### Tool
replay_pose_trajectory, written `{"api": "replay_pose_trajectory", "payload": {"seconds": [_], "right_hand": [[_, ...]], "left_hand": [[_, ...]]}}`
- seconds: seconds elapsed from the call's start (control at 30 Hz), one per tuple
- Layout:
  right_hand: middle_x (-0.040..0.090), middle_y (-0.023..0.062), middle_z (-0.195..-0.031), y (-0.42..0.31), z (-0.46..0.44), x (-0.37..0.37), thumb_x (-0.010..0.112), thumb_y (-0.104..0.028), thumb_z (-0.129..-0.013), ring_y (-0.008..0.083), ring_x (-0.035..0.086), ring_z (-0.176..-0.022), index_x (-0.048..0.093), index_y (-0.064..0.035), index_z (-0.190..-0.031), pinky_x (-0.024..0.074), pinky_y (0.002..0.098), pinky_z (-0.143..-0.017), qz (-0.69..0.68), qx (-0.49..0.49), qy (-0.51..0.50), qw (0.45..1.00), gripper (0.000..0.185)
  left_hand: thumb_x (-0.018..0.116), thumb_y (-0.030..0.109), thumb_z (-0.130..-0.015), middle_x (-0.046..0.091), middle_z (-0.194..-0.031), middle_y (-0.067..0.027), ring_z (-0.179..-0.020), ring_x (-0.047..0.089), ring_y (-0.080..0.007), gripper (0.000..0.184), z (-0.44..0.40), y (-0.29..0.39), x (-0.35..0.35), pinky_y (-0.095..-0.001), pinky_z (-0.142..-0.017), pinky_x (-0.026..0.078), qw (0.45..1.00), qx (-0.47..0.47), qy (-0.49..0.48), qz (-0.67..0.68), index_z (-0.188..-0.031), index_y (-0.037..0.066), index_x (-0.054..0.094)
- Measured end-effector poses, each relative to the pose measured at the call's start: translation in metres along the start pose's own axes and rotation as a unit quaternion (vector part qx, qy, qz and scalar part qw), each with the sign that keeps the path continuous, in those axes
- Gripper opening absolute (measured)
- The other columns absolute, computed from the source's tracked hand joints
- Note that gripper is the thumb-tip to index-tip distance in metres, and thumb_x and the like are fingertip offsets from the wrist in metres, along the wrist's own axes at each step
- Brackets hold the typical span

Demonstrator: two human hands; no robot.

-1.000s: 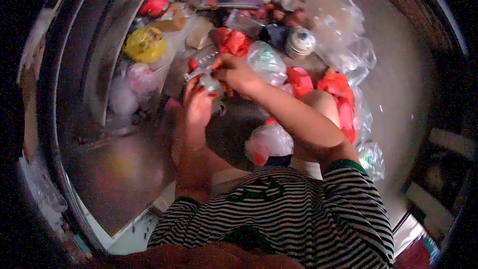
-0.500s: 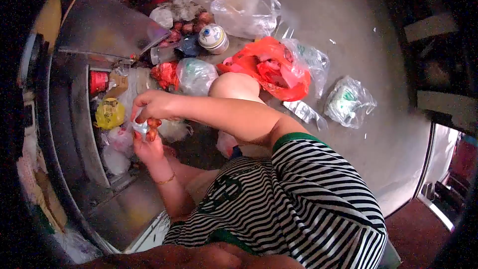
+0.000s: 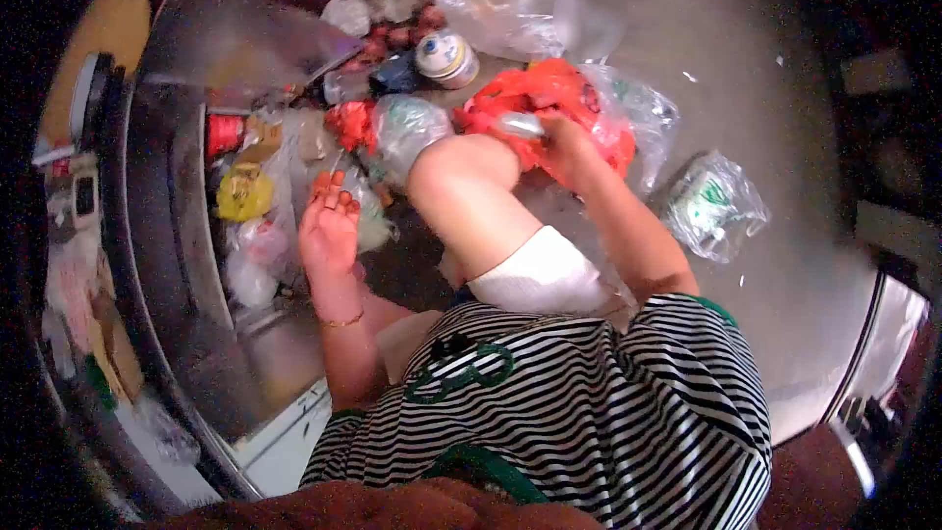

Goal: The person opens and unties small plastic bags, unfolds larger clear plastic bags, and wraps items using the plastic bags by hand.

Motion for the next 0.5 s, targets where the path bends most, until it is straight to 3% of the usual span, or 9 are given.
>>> {"api": "replay_pose_trajectory", "payload": {"seconds": [0.03,0.1,0.17,0.2,0.27,0.33,0.4,0.5], "right_hand": [[0.055,0.0155,-0.097,0.007,-0.012,-0.031,0.037,-0.012,-0.089,0.0235,0.056,-0.075,0.049,0.0055,-0.106,0.0502,0.0330,-0.066,0.005,0.012,0.056,0.998,0.027],[0.054,0.0161,-0.104,0.023,-0.070,-0.122,0.041,-0.015,-0.087,0.0277,0.055,-0.091,0.043,0.0032,-0.116,0.0488,0.0400,-0.074,-0.065,0.120,0.021,0.990,0.034],[0.055,0.0126,-0.101,0.028,-0.100,-0.163,0.043,-0.013,-0.085,0.0279,0.054,-0.087,0.045,-0.0019,-0.118,0.0477,0.0394,-0.071,-0.112,0.139,0.080,0.981,0.034],[0.055,0.0121,-0.104,0.020,-0.107,-0.167,0.044,-0.013,-0.084,0.0288,0.054,-0.091,0.045,-0.0040,-0.118,0.0469,0.0413,-0.074,-0.085,0.031,0.074,0.993,0.036],[0.054,0.0112,-0.110,0.008,-0.099,-0.133,0.046,-0.015,-0.083,0.0299,0.053,-0.098,0.046,-0.0068,-0.120,0.0445,0.0438,-0.082,-0.005,-0.164,-0.039,0.986,0.038],[0.053,0.0117,-0.115,-0.006,-0.061,-0.064,0.045,-0.019,-0.084,0.0307,0.052,-0.104,0.047,-0.0074,-0.120,0.0434,0.0438,-0.088,0.003,-0.152,-0.192,0.969,0.038],[0.053,0.0122,-0.118,-0.001,-0.051,-0.036,0.044,-0.021,-0.085,0.0306,0.052,-0.106,0.047,-0.0069,-0.120,0.0430,0.0427,-0.090,0.003,-0.063,-0.228,0.972,0.038],[0.053,0.0117,-0.117,-0.007,-0.053,-0.041,0.047,-0.020,-0.086,0.0288,0.051,-0.105,0.045,-0.0059,-0.123,0.0405,0.0414,-0.092,0.133,-0.091,-0.202,0.966,0.040]], "left_hand": [[0.051,0.015,-0.084,0.050,-0.116,-0.0121,-0.088,0.050,-0.0197,0.032,0.000,0.000,-0.014,-0.0335,-0.081,0.041,1.000,0.006,0.026,0.010,-0.114,0.003,0.052],[0.051,0.013,-0.083,0.052,-0.113,-0.0120,-0.086,0.049,-0.0199,0.028,0.007,-0.001,-0.043,-0.0341,-0.081,0.041,0.996,0.019,0.082,0.034,-0.109,0.002,0.054],[0.053,0.010,-0.082,0.054,-0.108,-0.0112,-0.086,0.050,-0.0201,0.025,0.015,0.000,-0.070,-0.0337,-0.081,0.041,0.989,0.028,0.132,0.063,-0.105,0.002,0.056],[0.053,0.010,-0.082,0.056,-0.105,-0.0102,-0.085,0.050,-0.0200,0.024,0.019,0.000,-0.086,-0.0337,-0.080,0.041,0.988,0.038,0.136,0.065,-0.104,0.003,0.057],[0.054,0.010,-0.081,0.057,-0.100,-0.0079,-0.084,0.050,-0.0193,0.022,0.030,0.005,-0.110,-0.0332,-0.078,0.041,0.982,0.053,0.165,0.071,-0.102,0.004,0.057],[0.056,0.011,-0.080,0.057,-0.097,-0.0052,-0.083,0.050,-0.0181,0.020,0.040,0.010,-0.130,-0.0322,-0.076,0.041,0.972,0.062,0.212,0.081,-0.099,0.007,0.057],[0.056,0.011,-0.079,0.057,-0.095,-0.0044,-0.083,0.050,-0.0177,0.019,0.048,0.013,-0.159,-0.0322,-0.074,0.042,0.967,0.087,0.224,0.089,-0.098,0.007,0.057],[0.055,0.009,-0.079,0.057,-0.088,-0.0025,-0.078,0.052,-0.0171,0.010,0.053,0.016,-0.196,-0.0318,-0.072,0.043,0.955,0.116,0.244,0.126,-0.090,0.010,0.057]]}}
Point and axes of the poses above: each hand's wrist, its own z-axis away from the middle knuckle, its own x-axis out of the palm, y = z × x, the point moved 3 cm from there along -z, towards the middle knuckle
